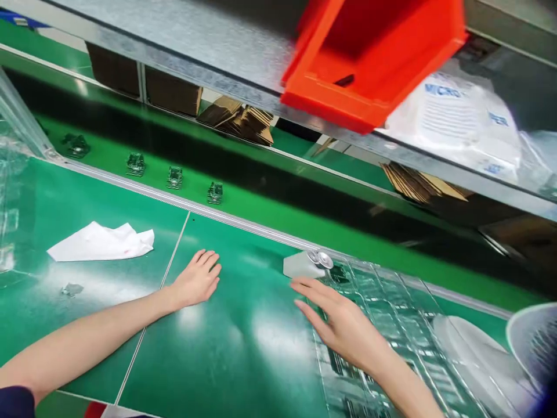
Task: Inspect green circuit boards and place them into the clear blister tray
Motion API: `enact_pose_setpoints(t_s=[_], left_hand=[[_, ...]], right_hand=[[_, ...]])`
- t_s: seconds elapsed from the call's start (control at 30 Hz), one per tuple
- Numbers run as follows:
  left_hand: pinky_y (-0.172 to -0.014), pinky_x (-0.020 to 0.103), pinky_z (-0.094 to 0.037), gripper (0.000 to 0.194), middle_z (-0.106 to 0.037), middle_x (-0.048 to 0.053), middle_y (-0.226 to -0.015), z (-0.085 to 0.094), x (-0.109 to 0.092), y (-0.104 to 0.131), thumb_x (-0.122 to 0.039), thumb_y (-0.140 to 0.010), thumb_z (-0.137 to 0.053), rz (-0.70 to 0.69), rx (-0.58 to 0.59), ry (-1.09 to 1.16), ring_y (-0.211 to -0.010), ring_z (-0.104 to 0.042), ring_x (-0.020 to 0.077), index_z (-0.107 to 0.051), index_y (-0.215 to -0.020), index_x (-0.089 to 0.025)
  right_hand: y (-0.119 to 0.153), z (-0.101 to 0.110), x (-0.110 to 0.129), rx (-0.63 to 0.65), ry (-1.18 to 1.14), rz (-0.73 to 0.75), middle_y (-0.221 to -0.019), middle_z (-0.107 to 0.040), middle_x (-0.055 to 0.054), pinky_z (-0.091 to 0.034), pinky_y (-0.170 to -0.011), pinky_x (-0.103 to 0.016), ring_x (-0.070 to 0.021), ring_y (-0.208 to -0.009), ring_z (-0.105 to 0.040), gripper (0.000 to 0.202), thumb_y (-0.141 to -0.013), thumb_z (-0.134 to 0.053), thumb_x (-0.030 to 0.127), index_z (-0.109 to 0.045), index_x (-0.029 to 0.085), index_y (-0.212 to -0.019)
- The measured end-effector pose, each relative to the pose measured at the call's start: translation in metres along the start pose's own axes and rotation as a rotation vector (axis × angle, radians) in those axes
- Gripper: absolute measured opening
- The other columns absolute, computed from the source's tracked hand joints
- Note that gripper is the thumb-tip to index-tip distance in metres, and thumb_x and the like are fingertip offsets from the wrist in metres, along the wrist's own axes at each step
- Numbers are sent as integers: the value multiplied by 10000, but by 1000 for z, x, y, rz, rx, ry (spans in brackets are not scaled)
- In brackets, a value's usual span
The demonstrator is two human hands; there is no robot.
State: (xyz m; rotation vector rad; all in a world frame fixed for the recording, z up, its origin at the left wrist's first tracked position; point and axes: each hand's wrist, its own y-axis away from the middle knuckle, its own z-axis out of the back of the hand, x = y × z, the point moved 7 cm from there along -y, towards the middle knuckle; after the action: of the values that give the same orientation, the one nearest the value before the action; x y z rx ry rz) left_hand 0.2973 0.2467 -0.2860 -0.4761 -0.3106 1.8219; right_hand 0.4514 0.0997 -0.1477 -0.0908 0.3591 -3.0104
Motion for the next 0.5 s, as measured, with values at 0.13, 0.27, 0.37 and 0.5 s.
enact_pose_setpoints(t_s=[0.13, 0.27, 0.37, 0.5], left_hand=[[-1091, 489, -405, 253, -634, 205, -1261, 1, 4, -4, -223, -881, -538, 16, 14, 33, -1218, -573, 306, -672, -1050, -90], [-1114, 474, -371, 272, -622, 202, -1276, 1, 10, -10, -271, -889, -554, 36, 66, 106, -1239, -548, 293, -676, -1053, -92], [-1109, 449, -374, 289, -633, 190, -1248, 4, 15, -14, -296, -900, -532, 46, 62, 121, -1209, -556, 273, -693, -1034, -97], [-1036, 420, -447, 271, -667, 127, -1162, 0, 24, -24, -330, -874, -541, -1, 82, 118, -1163, -570, 266, -720, -962, -146]], right_hand=[[-128, -55, -8, 276, -66, -38, -1338, -602, -163, -544, -1023, -449, -288, -1198, -622, 433, -968, -465, 330, -592, 110, -1319], [-245, -98, -35, 448, 77, -251, -1605, -223, -203, -475, -1091, -468, -356, -1328, -503, 823, -872, -640, 365, -277, 77, -1551], [-308, -121, -43, 587, 137, -289, -1634, -94, -198, -401, -1151, -436, -352, -1415, -392, 964, -841, -684, 361, -140, 91, -1590], [-369, -138, -36, 684, 143, -206, -1518, -397, -223, -333, -1186, -408, -325, -1420, -390, 724, -905, -562, 287, -316, 6, -1525]])
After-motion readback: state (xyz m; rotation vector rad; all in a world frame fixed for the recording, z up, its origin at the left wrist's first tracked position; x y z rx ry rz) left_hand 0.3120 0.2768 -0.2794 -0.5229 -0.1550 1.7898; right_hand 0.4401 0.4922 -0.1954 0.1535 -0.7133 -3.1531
